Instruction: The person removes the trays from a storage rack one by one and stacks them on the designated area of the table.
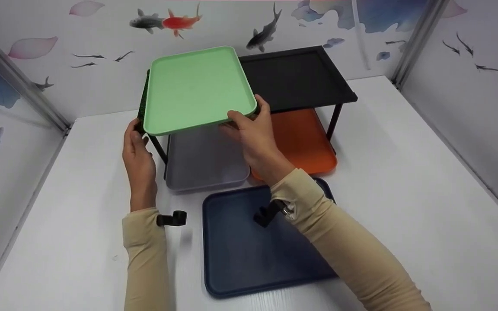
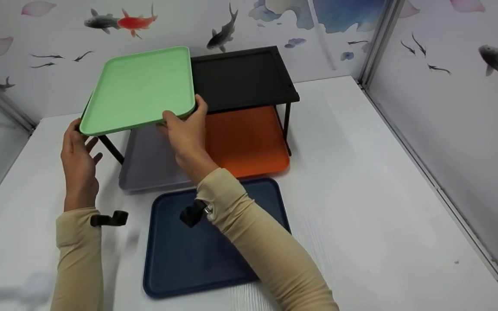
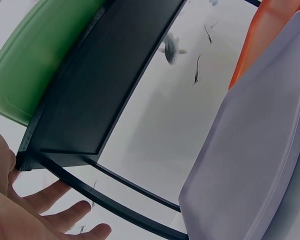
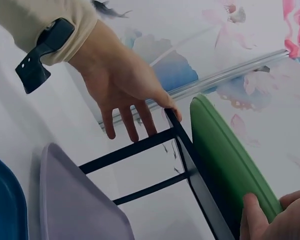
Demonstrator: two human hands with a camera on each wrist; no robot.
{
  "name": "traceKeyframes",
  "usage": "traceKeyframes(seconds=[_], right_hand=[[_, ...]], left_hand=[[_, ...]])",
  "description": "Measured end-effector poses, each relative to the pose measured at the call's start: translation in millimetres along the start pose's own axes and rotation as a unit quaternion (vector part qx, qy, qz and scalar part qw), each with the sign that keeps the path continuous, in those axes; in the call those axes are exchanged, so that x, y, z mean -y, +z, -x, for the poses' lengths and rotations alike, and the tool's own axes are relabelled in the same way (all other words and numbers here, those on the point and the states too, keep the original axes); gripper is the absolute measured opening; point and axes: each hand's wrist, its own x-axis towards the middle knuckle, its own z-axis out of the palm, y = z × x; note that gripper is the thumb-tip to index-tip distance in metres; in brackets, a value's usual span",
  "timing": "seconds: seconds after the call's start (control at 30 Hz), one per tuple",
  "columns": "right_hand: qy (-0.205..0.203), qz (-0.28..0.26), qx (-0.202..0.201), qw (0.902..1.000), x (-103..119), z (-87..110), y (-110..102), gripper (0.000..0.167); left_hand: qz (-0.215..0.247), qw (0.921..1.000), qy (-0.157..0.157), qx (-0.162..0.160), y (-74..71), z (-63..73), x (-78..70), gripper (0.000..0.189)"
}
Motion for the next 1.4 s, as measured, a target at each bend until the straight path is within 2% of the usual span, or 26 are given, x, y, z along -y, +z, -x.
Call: traceKeyframes(seconds=[0.13,0.37,0.53,0.6,0.73,0.8,0.97,1.17,1.4], right_hand=[[0.008,-0.012,-0.009,0.9999,-0.5,3.1,-2.3,0.079],[-0.008,-0.022,0.002,0.9997,2.3,15.2,-8.6,0.073],[-0.012,-0.04,0.007,0.9991,0.5,19.0,-17.6,0.069],[-0.021,-0.045,0.014,0.9987,-0.4,20.6,-21.8,0.067],[-0.045,-0.051,0.033,0.9971,1.2,23.9,-30.9,0.067],[-0.057,-0.054,0.043,0.996,3.6,25.9,-36.2,0.068],[-0.085,-0.057,0.055,0.9933,13.9,32.5,-56.9,0.068],[-0.114,-0.035,0.053,0.9915,30.4,41.0,-89.0,0.069],[-0.125,-0.029,0.045,0.9907,47.2,48.8,-119.6,0.067]], left_hand=[[-0.004,0.9999,-0.009,0.0,-0.1,0.2,0.4,0.051],[0.003,0.9999,-0.015,0.0,-0.5,0.5,0.1,0.05],[0.009,0.9999,0.009,-0.004,-0.6,0.7,2.2,0.049],[0.012,0.9998,0.011,-0.006,-0.5,0.4,1.8,0.048],[0.021,0.9997,-0.012,-0.006,-0.7,1.0,-1.2,0.048],[0.022,0.9997,-0.011,-0.006,-0.6,0.9,-1.5,0.048],[0.016,0.9999,-0.005,-0.002,1.4,1.1,-0.3,0.048],[0.009,1.0,-0.001,0.004,2.8,-0.2,0.8,0.049],[0.003,1.0,0.0,0.004,0.5,-1.0,1.8,0.048]])
